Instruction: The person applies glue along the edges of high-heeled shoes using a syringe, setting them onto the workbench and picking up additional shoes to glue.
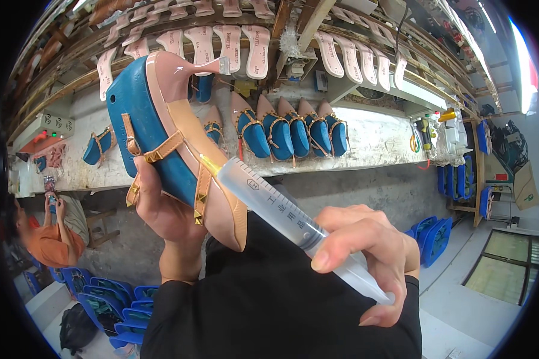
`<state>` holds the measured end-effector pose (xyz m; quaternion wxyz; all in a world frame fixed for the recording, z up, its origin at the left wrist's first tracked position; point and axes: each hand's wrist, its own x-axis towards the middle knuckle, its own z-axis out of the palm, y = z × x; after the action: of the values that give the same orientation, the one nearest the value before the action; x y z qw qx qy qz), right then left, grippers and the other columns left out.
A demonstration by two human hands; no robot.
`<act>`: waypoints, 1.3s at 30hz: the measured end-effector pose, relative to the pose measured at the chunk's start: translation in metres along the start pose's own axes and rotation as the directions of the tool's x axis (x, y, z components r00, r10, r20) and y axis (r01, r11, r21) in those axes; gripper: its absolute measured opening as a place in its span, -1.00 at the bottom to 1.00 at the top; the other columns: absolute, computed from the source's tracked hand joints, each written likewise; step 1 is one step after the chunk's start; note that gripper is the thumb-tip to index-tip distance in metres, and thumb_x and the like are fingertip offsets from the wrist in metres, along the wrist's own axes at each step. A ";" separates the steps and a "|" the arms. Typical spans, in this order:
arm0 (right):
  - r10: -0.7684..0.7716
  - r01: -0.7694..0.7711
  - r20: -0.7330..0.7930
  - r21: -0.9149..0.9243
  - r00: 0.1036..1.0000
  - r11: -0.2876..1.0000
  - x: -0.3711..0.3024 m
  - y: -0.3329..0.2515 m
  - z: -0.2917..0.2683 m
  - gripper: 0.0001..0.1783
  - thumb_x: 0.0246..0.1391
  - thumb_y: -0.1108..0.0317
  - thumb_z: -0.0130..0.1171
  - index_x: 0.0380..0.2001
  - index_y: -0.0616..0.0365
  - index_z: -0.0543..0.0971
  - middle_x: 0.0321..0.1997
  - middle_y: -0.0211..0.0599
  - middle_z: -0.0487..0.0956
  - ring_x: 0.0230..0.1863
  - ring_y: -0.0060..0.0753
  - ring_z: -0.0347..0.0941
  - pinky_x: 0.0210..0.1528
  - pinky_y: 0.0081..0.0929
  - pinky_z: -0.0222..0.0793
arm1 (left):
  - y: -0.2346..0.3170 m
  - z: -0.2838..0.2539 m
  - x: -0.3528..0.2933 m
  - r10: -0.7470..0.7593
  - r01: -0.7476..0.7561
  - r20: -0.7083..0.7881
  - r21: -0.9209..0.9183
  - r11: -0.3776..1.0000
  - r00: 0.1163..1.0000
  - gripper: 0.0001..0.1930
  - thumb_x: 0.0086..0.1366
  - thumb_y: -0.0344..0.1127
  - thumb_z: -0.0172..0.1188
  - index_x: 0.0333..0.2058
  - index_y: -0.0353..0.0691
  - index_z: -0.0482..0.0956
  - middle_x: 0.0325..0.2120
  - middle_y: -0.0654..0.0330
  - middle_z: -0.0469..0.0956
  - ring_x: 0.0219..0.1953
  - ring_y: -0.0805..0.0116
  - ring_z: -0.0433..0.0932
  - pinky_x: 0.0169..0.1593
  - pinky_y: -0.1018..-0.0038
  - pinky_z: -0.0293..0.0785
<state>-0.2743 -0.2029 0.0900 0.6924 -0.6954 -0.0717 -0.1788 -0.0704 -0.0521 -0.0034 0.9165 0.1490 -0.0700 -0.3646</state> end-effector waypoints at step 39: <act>0.197 -0.176 -0.089 0.203 0.976 0.963 0.007 -0.014 0.004 -0.18 -0.26 -0.12 0.44 -0.13 0.41 0.51 -0.32 -0.02 0.55 -0.45 -0.31 0.46 -0.45 -0.44 0.27 | 0.020 -0.014 0.006 0.084 -0.083 -0.050 0.021 0.996 0.995 -0.48 0.57 -0.04 -0.08 0.30 -0.29 0.31 0.17 0.02 0.51 0.15 0.13 0.56 0.24 0.14 0.48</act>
<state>-0.2724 -0.1996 0.1060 0.7736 -0.6174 0.0149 -0.1423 -0.0498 -0.0400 -0.0099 0.9309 0.1637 -0.0561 -0.3216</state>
